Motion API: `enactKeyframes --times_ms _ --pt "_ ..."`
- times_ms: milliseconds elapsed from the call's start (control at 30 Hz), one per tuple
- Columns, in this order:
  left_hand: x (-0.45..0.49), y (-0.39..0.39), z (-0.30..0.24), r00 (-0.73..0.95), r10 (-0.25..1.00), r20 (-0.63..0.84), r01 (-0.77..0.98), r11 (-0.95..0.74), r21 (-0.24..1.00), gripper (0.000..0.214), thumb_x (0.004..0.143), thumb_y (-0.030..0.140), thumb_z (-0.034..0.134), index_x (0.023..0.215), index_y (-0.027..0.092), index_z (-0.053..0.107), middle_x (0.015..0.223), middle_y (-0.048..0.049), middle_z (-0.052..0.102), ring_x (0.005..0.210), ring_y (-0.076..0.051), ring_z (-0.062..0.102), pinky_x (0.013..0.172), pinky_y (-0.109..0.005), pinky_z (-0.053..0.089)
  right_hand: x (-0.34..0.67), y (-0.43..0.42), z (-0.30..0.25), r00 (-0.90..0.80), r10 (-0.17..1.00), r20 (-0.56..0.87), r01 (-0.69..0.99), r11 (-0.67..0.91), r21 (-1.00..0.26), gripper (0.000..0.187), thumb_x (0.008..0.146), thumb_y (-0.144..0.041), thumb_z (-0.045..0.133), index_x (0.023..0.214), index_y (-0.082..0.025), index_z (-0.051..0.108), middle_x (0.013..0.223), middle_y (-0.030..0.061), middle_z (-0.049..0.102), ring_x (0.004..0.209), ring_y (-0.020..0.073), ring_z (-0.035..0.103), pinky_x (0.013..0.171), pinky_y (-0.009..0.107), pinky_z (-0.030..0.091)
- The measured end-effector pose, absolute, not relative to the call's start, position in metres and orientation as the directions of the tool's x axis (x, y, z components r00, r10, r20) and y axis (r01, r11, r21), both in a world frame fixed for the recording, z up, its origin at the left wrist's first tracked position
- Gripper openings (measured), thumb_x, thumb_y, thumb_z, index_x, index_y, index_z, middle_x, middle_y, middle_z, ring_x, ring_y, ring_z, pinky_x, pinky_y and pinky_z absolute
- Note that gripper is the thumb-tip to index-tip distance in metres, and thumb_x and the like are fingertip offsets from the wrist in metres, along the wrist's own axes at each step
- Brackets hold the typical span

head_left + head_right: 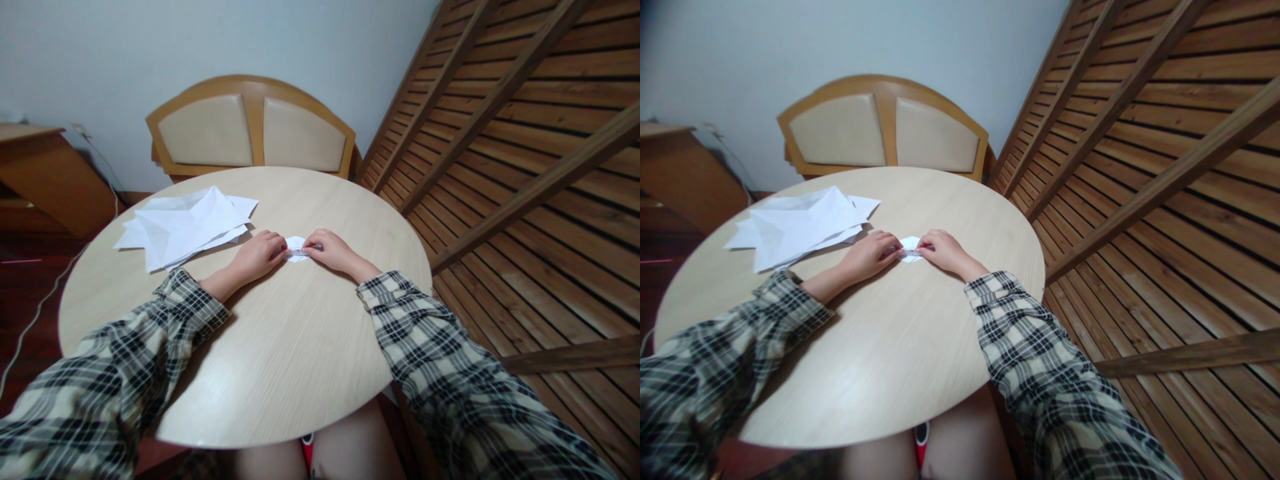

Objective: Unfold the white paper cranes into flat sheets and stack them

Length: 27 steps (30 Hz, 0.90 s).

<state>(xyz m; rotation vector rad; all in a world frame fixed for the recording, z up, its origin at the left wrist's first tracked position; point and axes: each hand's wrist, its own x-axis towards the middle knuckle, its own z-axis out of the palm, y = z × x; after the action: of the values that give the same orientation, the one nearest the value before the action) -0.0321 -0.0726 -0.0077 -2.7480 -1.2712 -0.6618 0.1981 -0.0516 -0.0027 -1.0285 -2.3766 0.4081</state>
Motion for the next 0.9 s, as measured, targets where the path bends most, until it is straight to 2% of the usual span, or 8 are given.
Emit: enactKeyframes --times_ms 133,267,433,733,900 --pt "-0.0314 -0.0743 -0.0073 0.535 0.748 0.392 0.754 -0.632 0.177 0.009 0.091 0.023 0.055 0.096 0.018 0.06 0.088 -0.0091 0.067 0.085 -0.023 0.057 0.074 -0.035 0.045 0.198 -0.0512 -0.0035 -0.572 0.748 0.337 0.58 0.659 -0.479 0.011 0.086 -0.012 0.061 0.087 -0.018 0.07 0.088 0.0037 0.068 0.085 0.0159 0.058 0.082 0.029 0.042" --pt "-0.0299 -0.0765 -0.0054 0.505 0.776 0.379 0.77 -0.603 0.209 0.014 0.088 0.018 0.055 0.102 0.017 0.059 0.091 -0.01 0.067 0.086 -0.023 0.057 0.072 -0.035 0.044 0.1978 -0.0511 -0.0039 -0.562 0.756 0.337 0.581 0.65 -0.489 0.012 0.085 -0.01 0.06 0.089 -0.018 0.068 0.089 0.0038 0.067 0.086 0.0166 0.057 0.084 0.03 0.042" --pt "-0.0299 -0.076 -0.0053 0.507 0.775 0.376 0.759 -0.609 0.232 0.018 0.089 0.014 0.051 0.104 0.017 0.059 0.096 -0.011 0.068 0.091 -0.024 0.057 0.078 -0.037 0.046 0.1981 -0.0508 -0.004 -0.56 0.754 0.345 0.571 0.652 -0.498 0.015 0.083 -0.008 0.06 0.09 -0.018 0.068 0.088 0.0036 0.067 0.085 0.0165 0.057 0.083 0.03 0.042" --pt "-0.0314 -0.0727 -0.0061 0.573 0.73 0.373 0.723 -0.665 0.19 0.029 0.087 0.011 0.049 0.11 0.017 0.065 0.1 -0.0102 0.069 0.094 -0.024 0.058 0.084 -0.038 0.046 0.1997 -0.0504 -0.0034 -0.578 0.751 0.319 0.571 0.652 -0.5 0.018 0.085 -0.009 0.059 0.083 -0.019 0.073 0.087 0.0032 0.068 0.087 0.0157 0.059 0.086 0.03 0.042" --pt "-0.0334 -0.0689 -0.0102 0.597 0.703 0.386 0.693 -0.695 0.192 0.035 0.085 0.009 0.047 0.105 0.021 0.072 0.099 -0.0101 0.068 0.093 -0.024 0.057 0.084 -0.039 0.047 0.1996 -0.0514 -0.0025 -0.572 0.757 0.314 0.583 0.645 -0.493 0.018 0.084 -0.008 0.06 0.084 -0.019 0.074 0.087 0.0035 0.069 0.086 0.0158 0.059 0.087 0.03 0.043"
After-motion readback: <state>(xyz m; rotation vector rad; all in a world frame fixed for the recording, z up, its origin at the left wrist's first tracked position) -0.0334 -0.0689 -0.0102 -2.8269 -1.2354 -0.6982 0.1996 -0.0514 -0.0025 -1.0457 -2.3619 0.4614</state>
